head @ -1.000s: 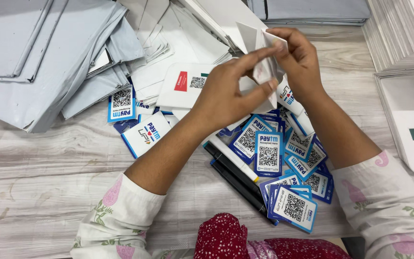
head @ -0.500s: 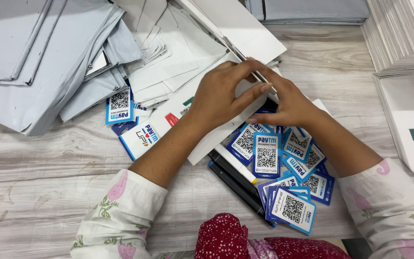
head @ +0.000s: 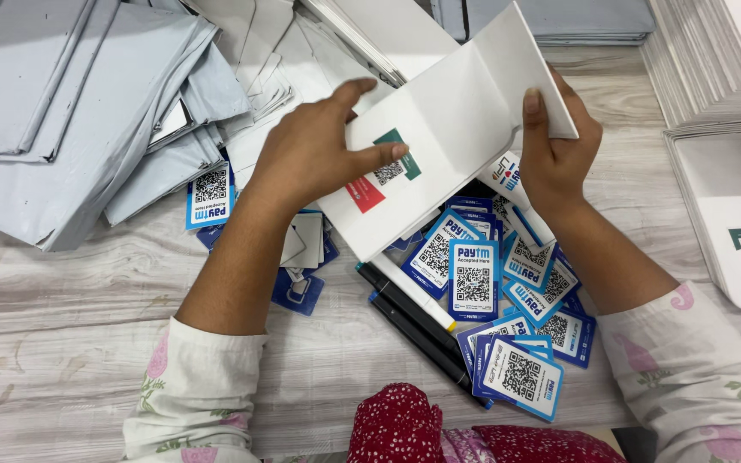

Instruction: The person assembles small white card holders by folding them and inserting QR code payment cards. They repeatedly pick up folded holders, open them, insert cards, and place the assembled units into a stack.

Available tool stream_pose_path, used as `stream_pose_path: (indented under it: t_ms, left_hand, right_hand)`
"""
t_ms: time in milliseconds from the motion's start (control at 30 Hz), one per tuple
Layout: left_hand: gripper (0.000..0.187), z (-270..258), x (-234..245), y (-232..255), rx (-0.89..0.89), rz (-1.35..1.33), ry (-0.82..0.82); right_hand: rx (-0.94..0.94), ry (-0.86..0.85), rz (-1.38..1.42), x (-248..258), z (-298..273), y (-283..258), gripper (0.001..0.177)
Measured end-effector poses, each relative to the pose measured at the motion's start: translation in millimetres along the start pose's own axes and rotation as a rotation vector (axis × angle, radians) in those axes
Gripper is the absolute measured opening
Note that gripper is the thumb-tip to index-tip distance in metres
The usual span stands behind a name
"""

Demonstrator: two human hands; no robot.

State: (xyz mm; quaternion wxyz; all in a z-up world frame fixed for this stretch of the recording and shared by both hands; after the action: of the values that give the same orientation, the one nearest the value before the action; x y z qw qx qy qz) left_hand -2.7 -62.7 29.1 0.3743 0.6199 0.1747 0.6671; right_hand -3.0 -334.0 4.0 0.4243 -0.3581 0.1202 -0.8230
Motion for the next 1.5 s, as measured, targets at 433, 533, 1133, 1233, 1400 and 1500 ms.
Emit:
stream_pose_path:
  t_ms: [433,533,1133,1233,1400,1500]
  left_hand:
    - [0.06,-26.6,10.5,50.9,-0.357,0.461,0.097]
    - [0.079,-26.6,-2.7,51.5,-0.265,0.489,0.002]
    - [0.095,-13.5,-124.9,112.2,-0.258,-0.489,-0.375]
    - [0.099,-13.3,-182.8,140.6,-0.166,-0.641,-0.47]
    - [0.101,-32.0,-255.7,203.4,-0.091,-0.778,-0.591]
    - [0.101,-46.0,-283.4,232.4,-0.048,-0.819,-0.644]
  right_hand:
    - [0.113,-0.47,-0.092,-18.4,-3.6,-4.4,0.071]
    - [-0.19,-0.556,-0.044,-30.0,-10.0,9.5,0.073]
    - [-0.067,-0.352,-0.226,142.9,67.9,1.2,0.017]
    - [-0.172,-0.411,-0.4,175.1,67.2,13.2,0.021]
    - [-0.296,-0.443,-0.562,216.4,48.6,32.0,0.029]
    - [-0.321,-0.437,-0.799,239.2,28.5,39.7,0.027]
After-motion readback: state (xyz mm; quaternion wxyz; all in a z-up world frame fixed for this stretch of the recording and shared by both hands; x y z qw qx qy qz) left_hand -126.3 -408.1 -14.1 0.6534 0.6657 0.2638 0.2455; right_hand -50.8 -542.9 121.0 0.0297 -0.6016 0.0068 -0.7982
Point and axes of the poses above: each hand's wrist, its own z-axis towards the middle knuckle, its own x-axis out of the back of the hand, y = z × x, the point moved 6 cm from there along z, towards the middle knuckle, and after that the axes turned 9 degrees about -z, right-handed, at the moved point
